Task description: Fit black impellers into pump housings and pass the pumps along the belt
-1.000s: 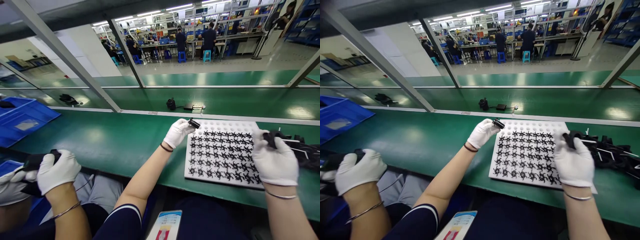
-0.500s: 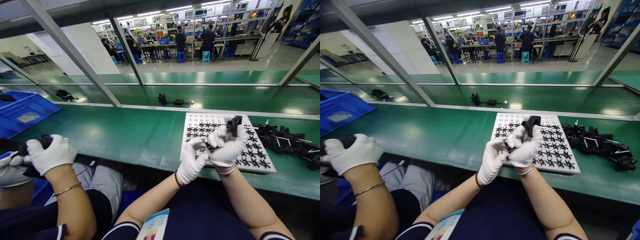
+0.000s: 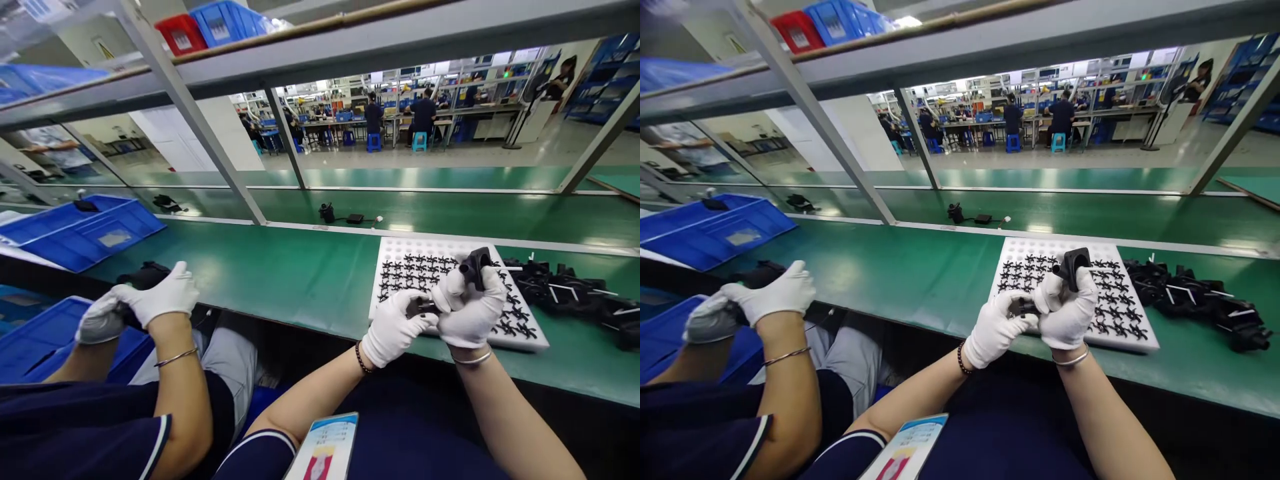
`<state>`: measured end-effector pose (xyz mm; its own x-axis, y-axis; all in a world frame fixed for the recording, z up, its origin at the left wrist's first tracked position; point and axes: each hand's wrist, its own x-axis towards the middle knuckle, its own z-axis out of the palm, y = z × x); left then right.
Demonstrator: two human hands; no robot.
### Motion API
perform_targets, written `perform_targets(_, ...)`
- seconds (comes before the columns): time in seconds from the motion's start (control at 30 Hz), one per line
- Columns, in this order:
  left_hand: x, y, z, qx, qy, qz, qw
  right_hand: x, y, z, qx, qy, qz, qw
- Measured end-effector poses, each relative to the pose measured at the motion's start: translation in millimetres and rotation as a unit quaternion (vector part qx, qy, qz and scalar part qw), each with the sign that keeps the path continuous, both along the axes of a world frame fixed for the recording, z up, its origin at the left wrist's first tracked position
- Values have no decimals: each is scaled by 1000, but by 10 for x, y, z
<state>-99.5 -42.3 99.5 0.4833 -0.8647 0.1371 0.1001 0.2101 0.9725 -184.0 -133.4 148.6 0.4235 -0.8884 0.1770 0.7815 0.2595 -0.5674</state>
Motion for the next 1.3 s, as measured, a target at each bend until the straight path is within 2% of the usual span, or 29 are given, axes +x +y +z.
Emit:
perform_targets(0.07, 78, -2, -32, 11, 164, -39, 986, -21, -123, 36, -16, -6, -32, 999)
perform_targets(0.1, 127, -5, -43, 13, 244, -68, 967, -31, -195, 50, -25, -2, -47, 999)
perform_targets(0.17, 224, -3, -42, 8, 380, -129, 916, -48, -329, 54, -38, 22, -40, 998)
perform_targets(0.23, 294, 5, -17, -7, 495, -173, 851, -50, -419, 16, -24, 56, 2, 998)
perform_targets(0.3, 339, 5, 11, -23, 568, -188, 801, -29, -446, -51, 32, 93, 41, 994)
perform_targets(0.37, 378, -12, 10, -25, 607, -186, 772, 24, -421, -119, 98, 122, 66, 986)
perform_targets(0.43, 425, -43, -34, -17, 627, -186, 756, 125, -363, -162, 125, 129, 89, 980)
perform_targets(0.5, 475, -78, -117, 7, 618, -190, 763, 281, -289, -177, 111, 116, 84, 983)
perform_targets(0.53, 497, -92, -166, 22, 597, -188, 779, 377, -250, -178, 95, 108, 66, 987)
perform_targets(0.67, 572, -118, -322, 56, 429, -173, 885, 750, -100, -192, 19, 114, -37, 993)
perform_targets(0.73, 617, -122, -353, 71, 358, -186, 912, 855, -41, -218, 15, 154, -46, 987)
perform_targets(0.83, 688, -144, -356, 111, 306, -232, 916, 884, 10, -251, 57, 199, 14, 978)
perform_targets(0.9, 706, -165, -342, 124, 283, -240, 920, 846, 14, -252, 86, 191, 35, 977)
perform_targets(1.0, 684, -197, -310, 139, 227, -209, 941, 758, -37, -237, 100, 154, 11, 983)
perform_targets(1.1, 678, -245, -274, 129, 171, -132, 968, 684, -139, -234, 86, 117, -49, 988)
perform_targets(1.2, 735, -283, -235, 48, 253, -51, 965, 633, -212, -241, 82, 119, -55, 988)
perform_targets(1.3, 825, -296, -198, -22, 355, -61, 933, 572, -254, -247, 102, 150, -18, 983)
